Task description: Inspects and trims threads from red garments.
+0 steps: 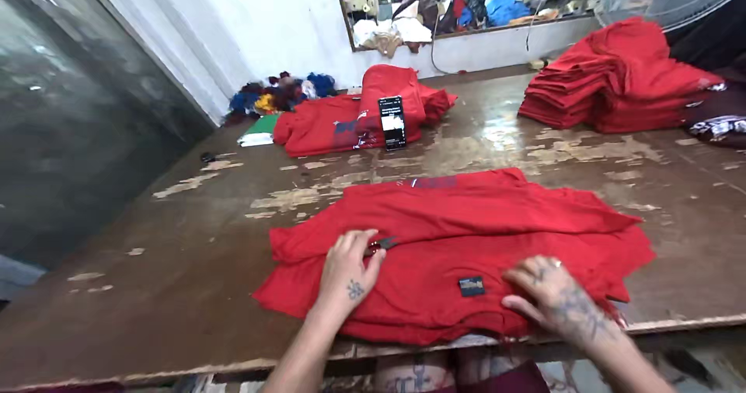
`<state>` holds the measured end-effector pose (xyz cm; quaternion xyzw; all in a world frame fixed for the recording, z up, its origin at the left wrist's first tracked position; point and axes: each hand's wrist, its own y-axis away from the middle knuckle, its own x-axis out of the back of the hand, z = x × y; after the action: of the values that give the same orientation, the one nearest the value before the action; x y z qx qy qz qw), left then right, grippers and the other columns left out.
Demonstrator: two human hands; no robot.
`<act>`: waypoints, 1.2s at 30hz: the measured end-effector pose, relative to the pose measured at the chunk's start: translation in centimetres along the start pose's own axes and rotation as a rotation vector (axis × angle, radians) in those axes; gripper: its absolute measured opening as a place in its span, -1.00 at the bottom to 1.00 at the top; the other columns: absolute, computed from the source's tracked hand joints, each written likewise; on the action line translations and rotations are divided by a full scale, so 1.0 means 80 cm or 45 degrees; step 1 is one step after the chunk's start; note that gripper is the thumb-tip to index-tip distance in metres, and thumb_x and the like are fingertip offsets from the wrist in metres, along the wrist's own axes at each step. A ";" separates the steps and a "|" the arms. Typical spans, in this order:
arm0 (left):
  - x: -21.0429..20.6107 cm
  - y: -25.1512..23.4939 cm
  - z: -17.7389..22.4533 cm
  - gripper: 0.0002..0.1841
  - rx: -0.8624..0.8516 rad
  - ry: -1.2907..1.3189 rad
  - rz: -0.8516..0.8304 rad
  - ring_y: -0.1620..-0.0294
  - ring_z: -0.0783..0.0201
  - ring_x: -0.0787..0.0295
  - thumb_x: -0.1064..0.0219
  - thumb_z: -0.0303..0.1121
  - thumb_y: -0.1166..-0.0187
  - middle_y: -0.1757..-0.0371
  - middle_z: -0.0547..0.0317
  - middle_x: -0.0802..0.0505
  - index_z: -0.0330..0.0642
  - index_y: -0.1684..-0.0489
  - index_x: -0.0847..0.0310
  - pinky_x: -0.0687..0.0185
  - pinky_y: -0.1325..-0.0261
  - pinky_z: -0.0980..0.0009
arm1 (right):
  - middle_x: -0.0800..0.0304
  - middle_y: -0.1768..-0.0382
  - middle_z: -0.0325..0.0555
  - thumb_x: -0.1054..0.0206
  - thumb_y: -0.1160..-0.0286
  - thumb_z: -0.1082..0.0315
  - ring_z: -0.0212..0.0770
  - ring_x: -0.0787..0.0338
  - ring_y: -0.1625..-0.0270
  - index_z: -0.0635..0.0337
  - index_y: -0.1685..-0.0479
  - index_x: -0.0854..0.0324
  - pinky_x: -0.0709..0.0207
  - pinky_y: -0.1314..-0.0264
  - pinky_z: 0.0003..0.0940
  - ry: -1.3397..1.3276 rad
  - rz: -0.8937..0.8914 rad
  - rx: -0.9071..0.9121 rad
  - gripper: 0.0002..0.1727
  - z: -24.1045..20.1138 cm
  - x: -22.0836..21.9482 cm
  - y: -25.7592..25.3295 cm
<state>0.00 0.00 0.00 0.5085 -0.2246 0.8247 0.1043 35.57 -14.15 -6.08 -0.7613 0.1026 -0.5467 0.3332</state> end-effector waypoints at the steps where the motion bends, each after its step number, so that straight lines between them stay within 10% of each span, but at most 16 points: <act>1: -0.018 -0.001 -0.011 -0.55 0.051 -0.067 -0.019 -0.36 -0.26 -0.67 -0.32 -0.09 -0.60 -0.29 -0.22 -0.78 -0.16 -0.32 -0.73 -0.48 -0.38 -0.24 | -0.87 0.21 0.03 -0.16 -0.63 -0.19 0.07 -0.86 0.05 0.07 0.17 -0.84 -0.68 -0.04 0.08 0.058 0.060 -0.038 -0.46 0.007 -0.022 0.026; 6: -0.032 -0.007 -0.030 -0.68 0.090 -0.098 -0.056 -0.31 -0.27 -0.65 -0.27 -0.18 -0.61 -0.21 -0.18 -0.79 -0.06 -0.17 -0.80 -0.37 -0.31 -0.33 | -0.84 0.35 -0.19 -0.21 -0.61 -0.03 -0.27 -0.82 0.12 0.05 0.39 -0.79 -0.68 -0.03 -0.36 -0.032 0.191 -0.224 -0.58 0.012 0.008 0.054; 9: -0.026 -0.022 -0.046 -0.64 0.048 -0.124 -0.084 -0.34 -0.21 -0.65 -0.10 -0.15 -0.75 -0.22 -0.12 -0.80 -0.03 -0.18 -0.80 -0.36 -0.34 -0.27 | -0.88 0.10 0.02 -0.14 -0.63 -0.15 0.10 -0.81 -0.11 0.06 0.21 -0.88 -0.52 -0.32 0.17 0.154 0.196 -0.260 -0.47 0.028 0.011 0.053; 12: -0.020 -0.027 -0.062 -0.56 0.116 0.007 -0.044 -0.38 -0.16 -0.67 0.06 -0.20 -0.83 -0.25 -0.15 -0.82 -0.23 -0.22 -0.74 -0.36 -0.43 -0.25 | -0.84 0.20 0.05 -0.15 -0.57 -0.18 0.16 -0.81 -0.02 0.08 0.43 -0.82 -0.56 -0.19 0.19 0.162 0.234 -0.317 -0.44 0.032 -0.007 0.070; 18: -0.004 0.022 0.066 -0.50 0.058 0.490 0.250 0.39 0.29 -0.65 -0.27 -0.09 -0.65 0.29 0.13 -0.77 -0.34 -0.33 -0.62 -0.61 0.28 0.30 | -0.83 0.22 -0.12 -0.18 -0.65 -0.09 -0.20 -0.77 -0.12 0.04 0.38 -0.75 -0.49 -0.42 -0.23 -0.052 0.480 -0.408 -0.55 0.021 -0.015 0.093; 23: -0.068 0.073 0.172 -0.50 -0.213 0.604 -0.417 -0.22 0.18 -0.82 -0.12 -0.47 -0.68 -0.43 0.01 -0.75 -0.09 -0.64 -0.49 -0.74 -0.26 0.14 | -0.84 0.24 -0.17 -0.22 -0.63 -0.01 -0.33 -0.78 -0.11 0.09 0.35 -0.76 -0.53 -0.38 -0.38 -0.117 0.532 -0.449 -0.60 0.013 -0.006 0.087; 25: -0.115 0.092 0.182 -0.55 -0.405 1.038 -0.769 -0.03 0.27 -0.79 -0.07 -0.42 -0.77 -0.63 -0.07 -0.52 -0.11 -0.64 -0.47 -0.76 -0.03 0.30 | -0.83 0.23 -0.16 -0.23 -0.63 0.00 -0.35 -0.77 -0.11 0.11 0.34 -0.75 -0.54 -0.36 -0.42 -0.133 0.531 -0.454 -0.61 0.011 -0.004 0.088; 28: -0.137 0.100 0.180 -0.55 -0.188 1.283 -0.611 0.30 0.35 -0.80 -0.02 -0.41 -0.77 -0.51 0.03 -0.63 -0.13 -0.61 -0.45 -0.79 0.25 0.34 | -0.83 0.22 -0.18 -0.23 -0.64 0.01 -0.39 -0.77 -0.14 0.10 0.33 -0.73 -0.54 -0.37 -0.49 -0.172 0.533 -0.460 -0.62 0.011 0.002 0.092; 36: -0.127 0.097 0.177 -0.49 -0.235 1.364 -0.716 0.35 0.40 -0.76 -0.01 -0.39 -0.80 -0.43 0.06 -0.71 -0.07 -0.77 -0.27 -0.76 0.24 0.34 | -0.74 0.18 -0.45 -0.24 -0.70 0.04 -0.55 -0.72 -0.11 -0.11 0.18 -0.63 -0.55 -0.31 -0.55 -0.262 0.661 -0.301 -0.80 -0.043 0.005 0.079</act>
<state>12.81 -12.99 -5.60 0.0516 -0.0686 0.8837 0.4602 33.93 -20.50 -9.12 -0.7945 0.3223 -0.3476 0.3795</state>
